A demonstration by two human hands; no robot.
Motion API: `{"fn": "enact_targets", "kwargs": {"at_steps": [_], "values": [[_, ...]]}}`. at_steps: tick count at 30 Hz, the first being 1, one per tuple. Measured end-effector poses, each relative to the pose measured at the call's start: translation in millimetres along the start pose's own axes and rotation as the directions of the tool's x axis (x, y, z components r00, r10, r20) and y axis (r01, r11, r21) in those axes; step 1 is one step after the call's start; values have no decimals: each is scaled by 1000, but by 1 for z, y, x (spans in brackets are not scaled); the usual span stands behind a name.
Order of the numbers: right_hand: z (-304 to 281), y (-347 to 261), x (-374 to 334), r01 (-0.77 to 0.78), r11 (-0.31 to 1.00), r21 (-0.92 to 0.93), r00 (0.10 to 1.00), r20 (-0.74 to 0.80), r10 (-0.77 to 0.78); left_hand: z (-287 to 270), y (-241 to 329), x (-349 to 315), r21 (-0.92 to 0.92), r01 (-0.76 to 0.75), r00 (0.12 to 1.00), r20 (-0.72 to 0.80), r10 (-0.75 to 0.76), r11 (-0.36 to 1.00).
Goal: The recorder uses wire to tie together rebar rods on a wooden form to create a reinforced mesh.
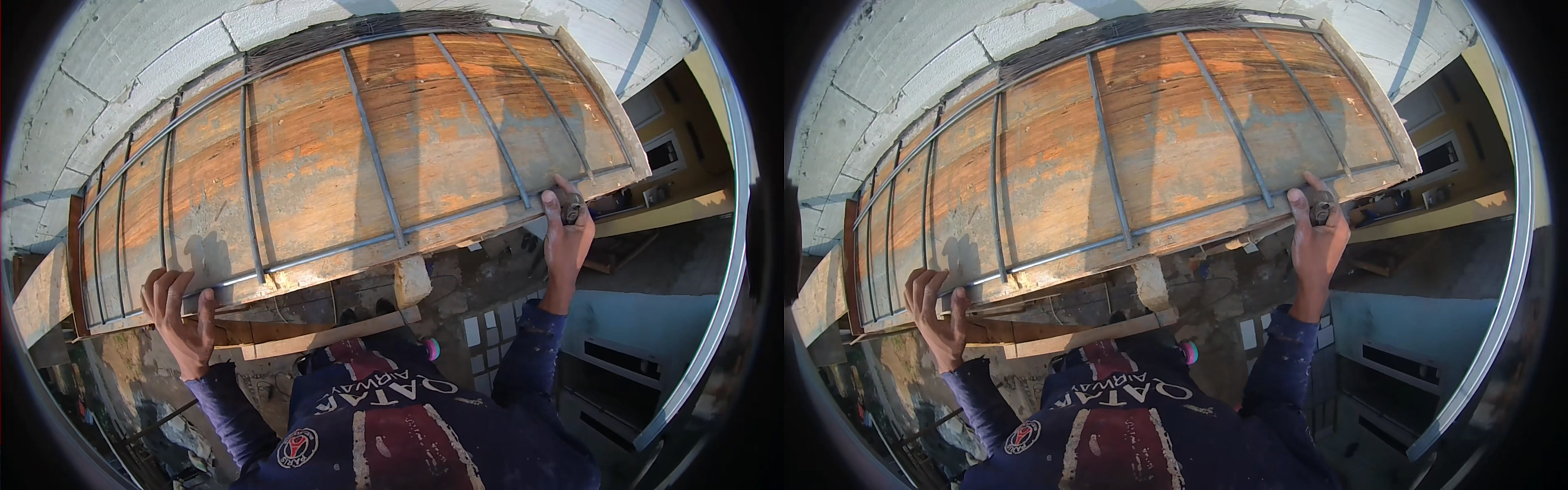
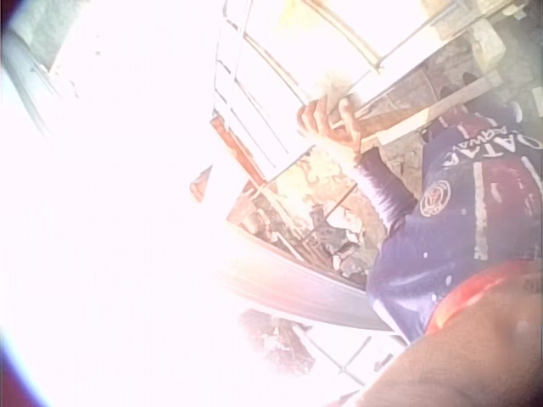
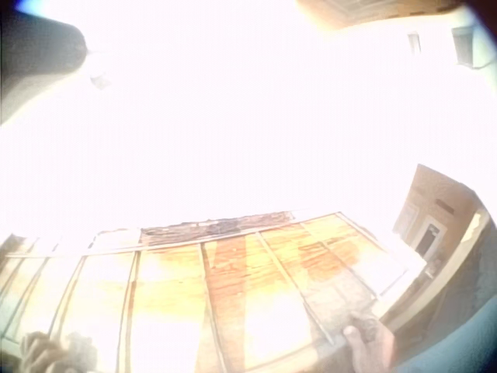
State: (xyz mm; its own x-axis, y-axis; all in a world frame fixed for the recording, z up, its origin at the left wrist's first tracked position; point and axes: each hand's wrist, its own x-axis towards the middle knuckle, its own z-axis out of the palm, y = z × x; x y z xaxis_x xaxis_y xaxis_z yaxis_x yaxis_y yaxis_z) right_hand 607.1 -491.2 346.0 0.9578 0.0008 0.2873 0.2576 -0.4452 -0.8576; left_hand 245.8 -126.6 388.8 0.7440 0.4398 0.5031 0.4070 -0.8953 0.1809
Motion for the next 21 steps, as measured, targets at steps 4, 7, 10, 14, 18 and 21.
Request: {"fn": "enact_targets", "kwargs": {"at_steps": [4,7,10,14,18,21], "values": [[-27,-5,-16,33,999,-44,996,-80,-37,2,33,26,-89,-120,942,-326,85,989],[-67,-20,-37,-4,989,146,999,-45,11,25,129,60,-625,-366,912,-390,130,689],[-110,-37,-60,-120,958,259,971,234,58,68,208,69,-951,-277,879,-194,435,136],[-148,-63,-85,-215,958,191,812,580,67,106,295,68,-955,-224,787,-60,615,194],[-156,-62,-109,-207,917,341,728,680,-89,129,333,52,-932,-360,616,-211,759,33],[-152,-56,-124,-228,885,407,736,667,-117,147,327,30,-981,-5,571,-163,804,-195]]}}
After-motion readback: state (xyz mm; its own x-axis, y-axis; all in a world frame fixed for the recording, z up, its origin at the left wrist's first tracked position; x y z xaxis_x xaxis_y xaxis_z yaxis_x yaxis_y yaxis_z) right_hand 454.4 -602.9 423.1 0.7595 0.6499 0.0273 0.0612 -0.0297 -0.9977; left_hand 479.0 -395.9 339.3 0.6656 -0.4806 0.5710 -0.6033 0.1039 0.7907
